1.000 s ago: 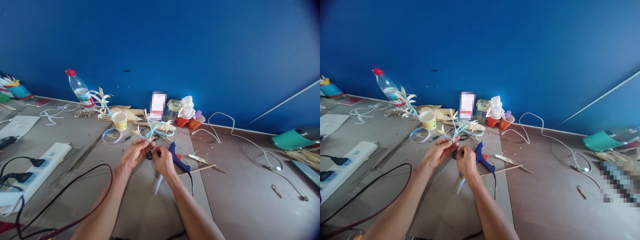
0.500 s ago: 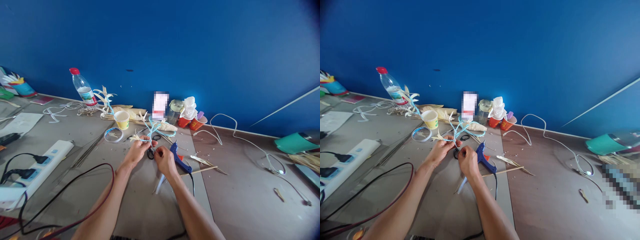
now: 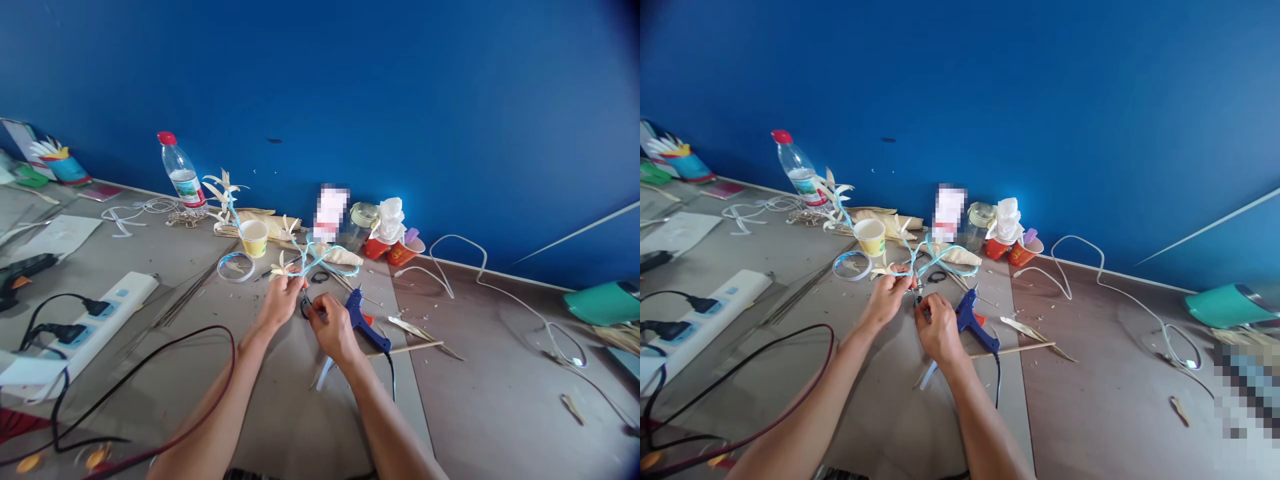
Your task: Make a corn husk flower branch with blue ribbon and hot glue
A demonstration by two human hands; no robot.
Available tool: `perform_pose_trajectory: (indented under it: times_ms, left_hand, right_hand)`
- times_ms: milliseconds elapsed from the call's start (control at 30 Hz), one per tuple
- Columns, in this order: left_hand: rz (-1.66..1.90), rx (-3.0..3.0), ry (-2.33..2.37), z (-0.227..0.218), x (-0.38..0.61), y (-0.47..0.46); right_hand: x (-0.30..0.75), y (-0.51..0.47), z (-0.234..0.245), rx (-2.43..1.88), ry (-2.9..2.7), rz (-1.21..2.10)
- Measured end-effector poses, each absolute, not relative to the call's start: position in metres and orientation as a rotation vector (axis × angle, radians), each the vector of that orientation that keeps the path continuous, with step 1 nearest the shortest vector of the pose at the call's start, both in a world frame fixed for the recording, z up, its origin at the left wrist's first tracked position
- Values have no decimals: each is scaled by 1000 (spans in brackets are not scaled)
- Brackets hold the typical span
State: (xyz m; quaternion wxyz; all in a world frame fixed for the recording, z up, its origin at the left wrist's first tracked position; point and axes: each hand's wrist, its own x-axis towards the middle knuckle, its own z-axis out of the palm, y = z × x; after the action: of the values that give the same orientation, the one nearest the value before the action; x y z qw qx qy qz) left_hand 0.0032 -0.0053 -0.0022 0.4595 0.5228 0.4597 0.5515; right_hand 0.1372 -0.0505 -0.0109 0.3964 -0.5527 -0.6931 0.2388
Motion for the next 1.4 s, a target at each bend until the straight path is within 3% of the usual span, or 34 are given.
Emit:
perform_pose_trajectory:
  times_ms: [533, 1167, 1400]
  left_hand:
    - [1235, 622, 761, 4, 9, -9]
    - [1465, 1105, 1323, -6, 10, -7]
    - [1381, 689, 1068, 3, 13, -11]
  right_hand:
    - [132, -56, -8, -1335, -1746, 500]
    - [132, -55, -12, -1370, -1761, 451]
    - [131, -55, -11, -1372, -1752, 457]
